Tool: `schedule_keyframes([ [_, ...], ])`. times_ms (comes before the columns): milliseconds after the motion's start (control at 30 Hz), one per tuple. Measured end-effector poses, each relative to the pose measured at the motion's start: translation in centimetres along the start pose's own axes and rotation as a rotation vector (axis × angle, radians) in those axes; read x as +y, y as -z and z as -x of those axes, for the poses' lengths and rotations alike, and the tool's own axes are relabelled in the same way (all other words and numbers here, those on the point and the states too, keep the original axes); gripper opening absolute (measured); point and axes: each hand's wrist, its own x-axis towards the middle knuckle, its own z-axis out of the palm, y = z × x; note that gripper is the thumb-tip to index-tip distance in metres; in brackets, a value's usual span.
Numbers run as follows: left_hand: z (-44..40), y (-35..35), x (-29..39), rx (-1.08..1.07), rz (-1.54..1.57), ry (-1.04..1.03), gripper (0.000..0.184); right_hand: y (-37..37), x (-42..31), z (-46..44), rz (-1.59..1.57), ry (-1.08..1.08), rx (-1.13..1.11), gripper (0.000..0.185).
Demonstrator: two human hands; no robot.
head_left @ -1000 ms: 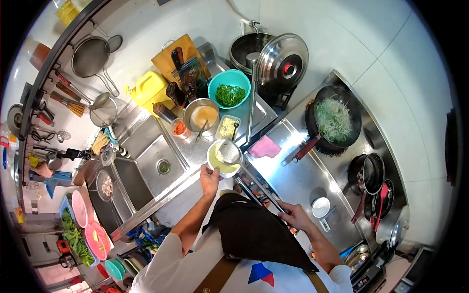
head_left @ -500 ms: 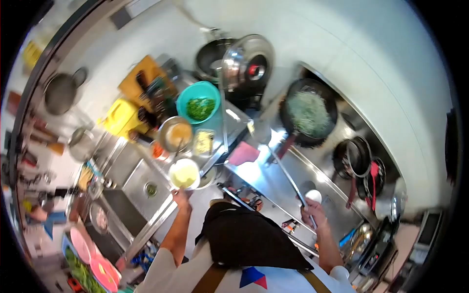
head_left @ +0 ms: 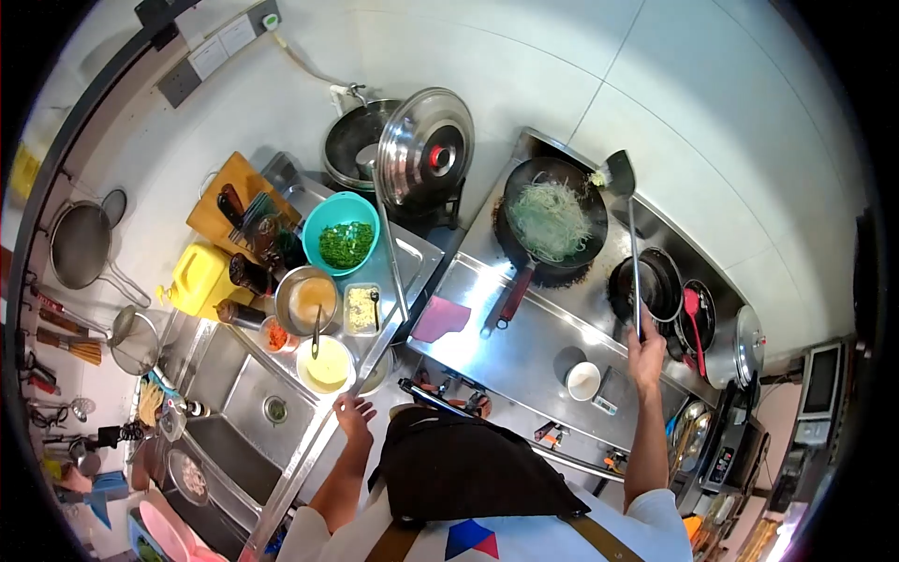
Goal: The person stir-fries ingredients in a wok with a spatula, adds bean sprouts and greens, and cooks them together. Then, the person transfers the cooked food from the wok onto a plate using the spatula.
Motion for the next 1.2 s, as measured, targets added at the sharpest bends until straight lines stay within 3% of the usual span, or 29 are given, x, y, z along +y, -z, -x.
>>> schedule_keyframes([
  [133, 3.9, -3.2, 3.8, -0.211, -0.017, -0.32, 0.019, -1.9, 0.1, -0.9, -0.106, 0.04, 0.091, 0.048],
  [300, 5.6, -5.9, 11.4, -0.251, 0.007, -0.634, 0.017, -4.1, -1.7, -0.6, -0.533, -0.218, 0.049, 0.049],
  [333, 4.7, -5.9, 12.2, -0.229, 0.022, -0.685, 0.017, -4.8, -0.7, -0.8, -0.527, -0.202, 0.048, 0.049],
  [367, 4.3, -6.0, 13.4, -0.223, 0.047, -0.701, 0.017, -4.5, 0.8, -1.2, -0.302, -0.157, 0.034, 0.049],
  [400, 3.8, -6.0, 14.8, -0.206, 0.071, -0.722, 0.017, -5.9, 2.5, -1.4, -0.241, 0.094, 0.163, 0.048],
  [433, 3.2, -6.0, 16.4, -0.159, 0.057, -0.76, 0.017, -5.0, 0.3, -0.7, -0.218, -0.035, 0.077, 0.047],
  [467, 2.4, -5.9, 18.0, -0.122, 0.044, -0.792, 0.018, -5.3, 0.3, -0.5, -0.177, 0.092, 0.114, 0.047],
  [533, -1.1, -5.5, 20.1, -0.054, 0.054, -0.868, 0.02, -4.8, -0.5, -0.2, -0.217, -0.112, -0.034, 0.047],
  [633, -10.7, -4.5, 21.0, -0.041, -0.071, -0.911, 0.017, -4.8, 0.2, -0.3, -0.224, -0.059, -0.123, 0.047],
  [667, -12.6, -5.4, 21.8, -0.045, -0.084, -0.974, 0.018, -4.5, -0.6, -0.2, -0.185, -0.169, -0.152, 0.047],
  [700, -13.8, -6.4, 22.6, -0.066, -0.092, -0.949, 0.021, -4.1, -2.0, -0.2, -0.144, -0.278, -0.184, 0.046],
  [767, -18.9, -8.4, 23.7, -0.07, -0.189, -0.945, 0.039, -5.7, 2.1, -0.9, -0.087, 0.017, -0.083, 0.046],
  [800, -22.5, -9.6, 23.8, -0.069, -0.25, -0.886, 0.05, -2.9, -4.3, -1.2, -0.157, -0.035, -0.232, 0.045],
  [833, -23.6, -11.5, 24.5, 0.131, -0.404, -0.966, 0.067, -1.8, -6.7, -1.6, -0.048, -0.17, -0.289, 0.045],
  [867, -24.1, -13.1, 25.2, 0.176, -0.422, -1.012, 0.077, -3.2, -3.0, -2.0, -0.042, 0.003, -0.163, 0.043],
  [900, -24.5, -14.8, 25.8, 0.225, -0.441, -1.057, 0.087, -2.6, -4.4, -2.5, -0.128, -0.255, -0.287, 0.043],
  [933, -24.7, -15.3, 26.4, 0.137, -0.34, -1.052, 0.091, -2.8, -4.4, -3.0, -0.139, -0.282, -0.278, 0.038],
  [1000, -24.4, -16.6, 26.9, 0.271, -0.378, -0.967, 0.091, -3.5, -4.2, -3.7, -0.158, -0.316, -0.239, 0.025],
  [1133, -24.0, -16.3, 27.7, 0.17, -0.323, -1.023, 0.077, -3.2, -4.5, -6.2, -0.251, -0.422, -0.227, 0.021],
  [1200, -23.2, -16.0, 28.1, 0.221, -0.385, -1.041, 0.074, -1.2, -4.4, -8.5, -0.025, -0.35, -0.3, 0.019],
])
